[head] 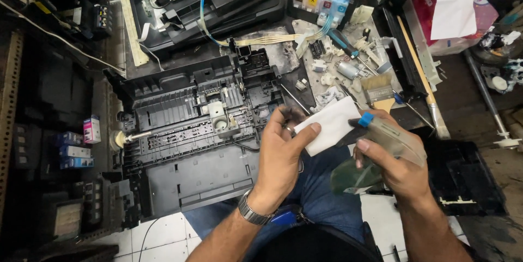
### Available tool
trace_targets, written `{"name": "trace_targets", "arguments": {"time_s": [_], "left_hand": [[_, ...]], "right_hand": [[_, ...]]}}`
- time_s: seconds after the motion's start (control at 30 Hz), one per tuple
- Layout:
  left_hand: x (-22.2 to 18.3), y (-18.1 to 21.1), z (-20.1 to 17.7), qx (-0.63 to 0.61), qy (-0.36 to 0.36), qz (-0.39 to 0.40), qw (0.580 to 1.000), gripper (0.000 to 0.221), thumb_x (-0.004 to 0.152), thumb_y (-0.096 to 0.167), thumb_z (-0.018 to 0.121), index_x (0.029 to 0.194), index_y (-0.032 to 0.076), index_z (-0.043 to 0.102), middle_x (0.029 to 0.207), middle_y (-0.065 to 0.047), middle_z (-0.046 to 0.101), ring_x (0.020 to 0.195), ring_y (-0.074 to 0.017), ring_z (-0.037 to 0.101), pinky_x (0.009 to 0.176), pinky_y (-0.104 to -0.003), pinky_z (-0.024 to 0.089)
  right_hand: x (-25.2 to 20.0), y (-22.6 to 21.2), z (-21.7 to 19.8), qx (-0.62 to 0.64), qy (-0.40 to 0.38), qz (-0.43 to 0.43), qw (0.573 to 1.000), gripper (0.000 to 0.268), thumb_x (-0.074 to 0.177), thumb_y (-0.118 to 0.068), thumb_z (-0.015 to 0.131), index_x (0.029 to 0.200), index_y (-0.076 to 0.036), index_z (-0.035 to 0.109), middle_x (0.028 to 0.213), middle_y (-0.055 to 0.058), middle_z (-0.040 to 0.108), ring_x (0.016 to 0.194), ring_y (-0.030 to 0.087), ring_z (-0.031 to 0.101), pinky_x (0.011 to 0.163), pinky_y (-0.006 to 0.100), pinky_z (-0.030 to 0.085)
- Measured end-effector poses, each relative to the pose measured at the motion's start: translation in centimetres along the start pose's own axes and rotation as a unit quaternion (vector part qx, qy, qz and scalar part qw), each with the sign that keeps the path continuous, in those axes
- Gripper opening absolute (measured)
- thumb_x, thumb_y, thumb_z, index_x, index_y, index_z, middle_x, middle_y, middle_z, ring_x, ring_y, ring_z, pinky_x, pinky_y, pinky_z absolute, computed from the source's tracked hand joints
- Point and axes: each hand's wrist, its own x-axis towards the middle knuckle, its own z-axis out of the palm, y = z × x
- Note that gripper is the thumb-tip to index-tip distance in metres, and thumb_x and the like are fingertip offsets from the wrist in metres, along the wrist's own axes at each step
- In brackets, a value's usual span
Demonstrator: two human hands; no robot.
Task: Cleaning a printer gear assembly with a cloth and spray solution before re-installing it into the printer chassis.
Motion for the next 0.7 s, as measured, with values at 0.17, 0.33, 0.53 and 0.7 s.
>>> {"name": "trace_targets", "arguments": {"time_s": [0.17, 0.33, 0.53, 0.7], "left_hand": [[0.5, 0.0, -0.7, 0.114, 0.021, 0.051, 0.992, 0.022, 0.088, 0.005, 0.075, 0.106, 0.009, 0.061, 0.108, -0.004, 0.066, 0.105, -0.0151, 0.063, 0.089, -0.029, 0.057], [0.8, 0.5, -1.0, 0.224, 0.021, 0.166, 0.96, 0.02, 0.086, 0.006, 0.077, 0.104, 0.004, 0.067, 0.104, -0.009, 0.062, 0.103, -0.0249, 0.069, 0.089, -0.035, 0.055], [0.9, 0.7, -0.8, 0.236, 0.003, 0.217, 0.947, 0.019, 0.085, 0.001, 0.076, 0.102, -0.001, 0.067, 0.1, -0.016, 0.063, 0.099, -0.0348, 0.074, 0.084, -0.044, 0.058], [1.1, 0.4, -0.8, 0.239, -0.005, 0.228, 0.944, 0.018, 0.085, -0.001, 0.075, 0.101, -0.001, 0.069, 0.099, -0.017, 0.062, 0.098, -0.0375, 0.074, 0.084, -0.045, 0.057]], "right_hand": [[-0.6, -0.5, 0.2, -0.204, 0.025, -0.101, 0.973, 0.018, 0.092, -0.015, 0.067, 0.077, -0.004, 0.07, 0.09, 0.008, 0.069, 0.135, 0.024, 0.054, 0.111, 0.034, 0.043], [-1.4, -0.8, 1.6, -0.093, 0.038, 0.011, 0.995, 0.014, 0.083, -0.007, 0.078, 0.092, 0.003, 0.073, 0.076, 0.013, 0.066, 0.052, 0.018, 0.069, 0.054, 0.028, 0.056], [-0.5, 0.1, 2.3, -0.11, 0.01, -0.029, 0.993, 0.017, 0.08, -0.01, 0.083, 0.071, -0.001, 0.072, 0.043, 0.012, 0.064, 0.043, 0.015, 0.067, 0.05, 0.028, 0.054], [-0.5, -0.1, 2.8, -0.105, 0.037, -0.054, 0.992, 0.019, 0.084, -0.011, 0.083, 0.074, -0.001, 0.071, 0.05, 0.015, 0.065, 0.057, 0.011, 0.064, 0.055, 0.028, 0.053]]}}
